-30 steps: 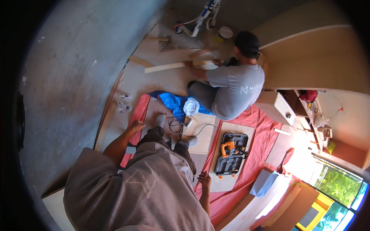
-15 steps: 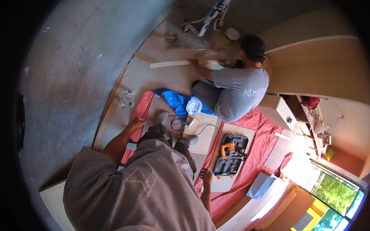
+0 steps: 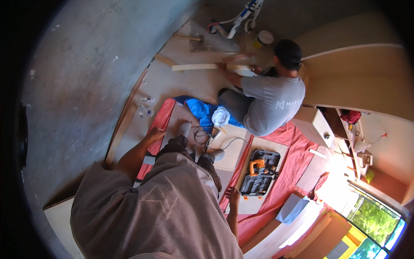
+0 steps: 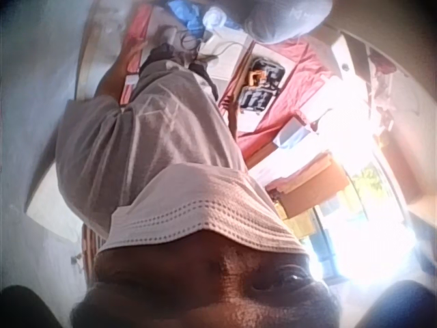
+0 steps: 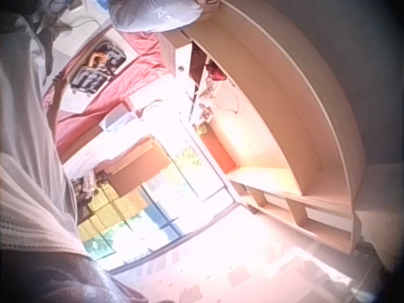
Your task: The person assists a coworker in measuring, marking, and fitting wooden trim pieces along the floor and corners of a construction area.
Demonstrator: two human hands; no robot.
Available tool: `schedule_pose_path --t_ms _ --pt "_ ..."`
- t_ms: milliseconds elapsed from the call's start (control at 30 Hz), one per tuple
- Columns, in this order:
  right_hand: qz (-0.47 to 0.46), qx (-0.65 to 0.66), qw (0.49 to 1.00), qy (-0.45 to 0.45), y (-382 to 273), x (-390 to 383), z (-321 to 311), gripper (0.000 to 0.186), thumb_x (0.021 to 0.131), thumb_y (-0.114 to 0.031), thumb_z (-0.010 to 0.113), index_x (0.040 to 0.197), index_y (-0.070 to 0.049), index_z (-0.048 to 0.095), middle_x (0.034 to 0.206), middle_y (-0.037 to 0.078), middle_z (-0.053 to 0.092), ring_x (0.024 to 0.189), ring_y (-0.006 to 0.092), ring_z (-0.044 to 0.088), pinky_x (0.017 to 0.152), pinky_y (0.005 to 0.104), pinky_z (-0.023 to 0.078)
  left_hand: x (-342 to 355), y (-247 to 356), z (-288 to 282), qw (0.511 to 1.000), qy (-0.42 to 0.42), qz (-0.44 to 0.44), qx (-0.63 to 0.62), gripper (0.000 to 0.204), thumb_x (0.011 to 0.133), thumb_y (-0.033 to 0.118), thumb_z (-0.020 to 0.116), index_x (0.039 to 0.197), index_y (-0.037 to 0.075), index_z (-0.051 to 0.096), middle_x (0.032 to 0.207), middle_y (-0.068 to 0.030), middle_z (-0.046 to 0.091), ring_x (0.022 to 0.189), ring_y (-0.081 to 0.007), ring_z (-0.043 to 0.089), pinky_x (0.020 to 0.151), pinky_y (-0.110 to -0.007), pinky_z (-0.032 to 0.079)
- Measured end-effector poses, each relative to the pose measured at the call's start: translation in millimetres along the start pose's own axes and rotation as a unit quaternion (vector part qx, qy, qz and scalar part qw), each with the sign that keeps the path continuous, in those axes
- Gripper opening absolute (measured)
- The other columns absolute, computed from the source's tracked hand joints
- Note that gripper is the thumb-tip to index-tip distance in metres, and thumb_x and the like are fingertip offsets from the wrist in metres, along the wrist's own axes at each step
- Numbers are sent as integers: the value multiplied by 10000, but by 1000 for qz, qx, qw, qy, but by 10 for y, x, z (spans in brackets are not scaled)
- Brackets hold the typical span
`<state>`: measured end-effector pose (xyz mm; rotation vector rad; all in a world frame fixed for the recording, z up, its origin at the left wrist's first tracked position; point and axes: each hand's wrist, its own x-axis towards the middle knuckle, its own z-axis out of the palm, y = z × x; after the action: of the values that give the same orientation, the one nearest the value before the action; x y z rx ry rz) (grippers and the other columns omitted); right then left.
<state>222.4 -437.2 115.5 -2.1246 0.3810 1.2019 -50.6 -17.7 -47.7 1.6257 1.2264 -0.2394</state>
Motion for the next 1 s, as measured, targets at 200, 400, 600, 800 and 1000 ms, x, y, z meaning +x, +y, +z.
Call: schedule_pose_path --t_ms 200,400,600,800,1000 --pt "-7 7 1000 -9 -45 -3 -9 414 865 -349 326 961 6 517 720 84 569 572 152 571 462 230 433 32 -39 8 1000 -1 0 18 303 669 322 543 773 47 618 730 -183 578 703 -298 579 651 -338 456" --pt "-1 5 1000 1 1 27 -6 424 864 -354 326 966 11 516 716 84 569 569 154 570 462 232 436 4 57 -54 999 -22 -31 11 308 670 324 548 782 47 620 718 -179 582 699 -293 582 646 -327 457" --pt "8 15 1000 6 4 4 25 441 862 -372 330 962 14 519 697 86 565 558 156 566 461 238 440 -37 166 -89 999 -27 -20 24 302 670 325 548 775 51 620 740 -172 584 709 -292 580 657 -334 460" --pt "-1 4 1000 5 -7 -3 26 474 848 -411 330 946 7 530 698 88 566 552 155 562 471 240 443 -120 306 -117 998 -33 -34 46 283 670 314 536 757 59 621 745 -169 584 716 -293 578 664 -340 461" --pt "-2 0 1000 2 -55 -9 21 466 852 -406 332 933 4 538 698 85 568 551 150 561 471 235 441 -32 178 -50 998 -25 -58 14 284 669 315 536 751 57 622 696 -168 585 665 -281 586 632 -331 466"
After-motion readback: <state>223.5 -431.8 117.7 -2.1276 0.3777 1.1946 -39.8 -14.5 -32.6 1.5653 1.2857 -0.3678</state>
